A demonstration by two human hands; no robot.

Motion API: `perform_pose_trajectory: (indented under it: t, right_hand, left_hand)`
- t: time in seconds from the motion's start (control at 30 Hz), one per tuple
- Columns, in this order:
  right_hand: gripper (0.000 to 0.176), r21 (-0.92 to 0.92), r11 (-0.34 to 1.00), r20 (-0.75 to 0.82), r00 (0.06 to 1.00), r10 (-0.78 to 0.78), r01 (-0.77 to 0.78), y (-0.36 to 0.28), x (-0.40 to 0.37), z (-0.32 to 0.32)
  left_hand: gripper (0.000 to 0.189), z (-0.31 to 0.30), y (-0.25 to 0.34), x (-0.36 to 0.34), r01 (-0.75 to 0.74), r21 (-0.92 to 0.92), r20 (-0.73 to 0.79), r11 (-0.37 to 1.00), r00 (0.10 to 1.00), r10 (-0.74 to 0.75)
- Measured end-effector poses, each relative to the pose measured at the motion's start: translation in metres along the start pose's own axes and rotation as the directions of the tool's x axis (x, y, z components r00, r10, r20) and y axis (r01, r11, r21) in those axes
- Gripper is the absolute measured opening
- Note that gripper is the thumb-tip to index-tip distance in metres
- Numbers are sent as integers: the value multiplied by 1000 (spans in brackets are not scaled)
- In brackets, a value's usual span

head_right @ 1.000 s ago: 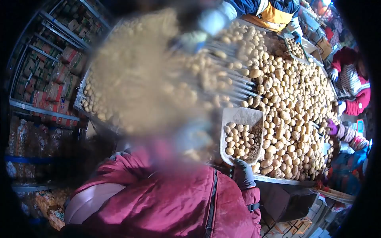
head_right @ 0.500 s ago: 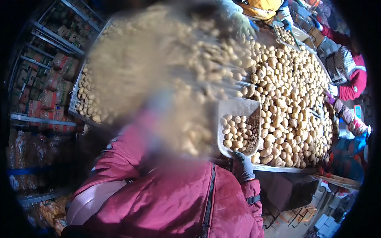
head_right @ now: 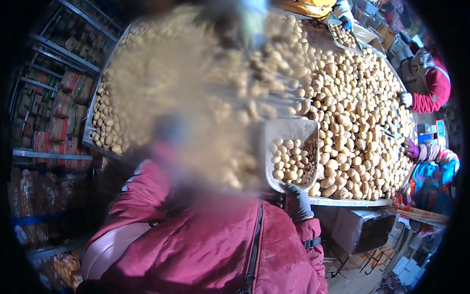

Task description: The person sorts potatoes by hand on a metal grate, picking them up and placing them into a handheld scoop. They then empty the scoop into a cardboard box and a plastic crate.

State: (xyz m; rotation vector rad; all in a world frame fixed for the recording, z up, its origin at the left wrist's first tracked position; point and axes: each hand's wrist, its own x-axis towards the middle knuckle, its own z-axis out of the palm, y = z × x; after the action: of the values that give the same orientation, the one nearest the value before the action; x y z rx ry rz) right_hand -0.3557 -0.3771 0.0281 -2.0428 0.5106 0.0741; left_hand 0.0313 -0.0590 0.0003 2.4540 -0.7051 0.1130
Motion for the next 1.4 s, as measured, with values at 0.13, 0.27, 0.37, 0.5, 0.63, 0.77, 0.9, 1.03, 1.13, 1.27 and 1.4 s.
perform_pose_trajectory:
  t: [0.13, 0.27, 0.37, 0.5, 0.63, 0.77, 0.9, 1.03, 1.13, 1.27, 1.4]
  right_hand:
    - [15, 104, 994, 6, 999, 32, -32, 55, 5, 16]
    - [22, 818, 367, 251, 849, 465, -443, 14, 8, 12]
    - [21, 890, 298, 226, 901, 370, -346, 22, 9, 17]
    - [16, 142, 987, 34, 997, 66, -70, 34, 2, 13]
    - [15, 659, 739, 3, 983, 184, -140, 28, 2, 17]
    - [17, 753, 593, 152, 952, 265, -285, 18, 3, 10]
    - [18, 837, 360, 256, 876, 408, -412, -28, 10, 4]
    - [20, 831, 379, 244, 880, 408, -407, -1, 5, 13]
    - [20, 676, 637, 184, 922, 340, -370, -15, 2, 4]
    - [20, 494, 857, 23, 987, 160, -150, 36, 1, 19]
    - [20, 476, 860, -5, 978, 209, -181, 36, -2, 22]
  left_hand:
    - [48, 78, 24, -13, -143, -24, 73, 989, 987, 144]
    - [49, 83, 96, -42, -436, 60, 132, 898, 895, 426]
    - [48, 68, 104, -66, -358, -133, 344, 924, 858, 382]
    - [55, 10, 28, -37, -100, 207, 162, 973, 985, 67]
    - [64, -49, -55, -9, 264, 420, -162, 868, 963, -215]
    - [78, -38, -36, -5, 448, 279, -25, 849, 888, -460]
    - [73, 2, 36, -41, 30, 411, 121, 911, 989, -87]
    - [68, -28, 77, -39, -255, 192, 215, 948, 953, 213]
    - [66, -39, 13, -48, 38, -11, 37, 999, 999, -37]
    - [78, -49, -36, -34, 428, 70, 79, 901, 898, -432]
    - [94, -5, 9, -38, 248, 234, 106, 940, 955, -278]
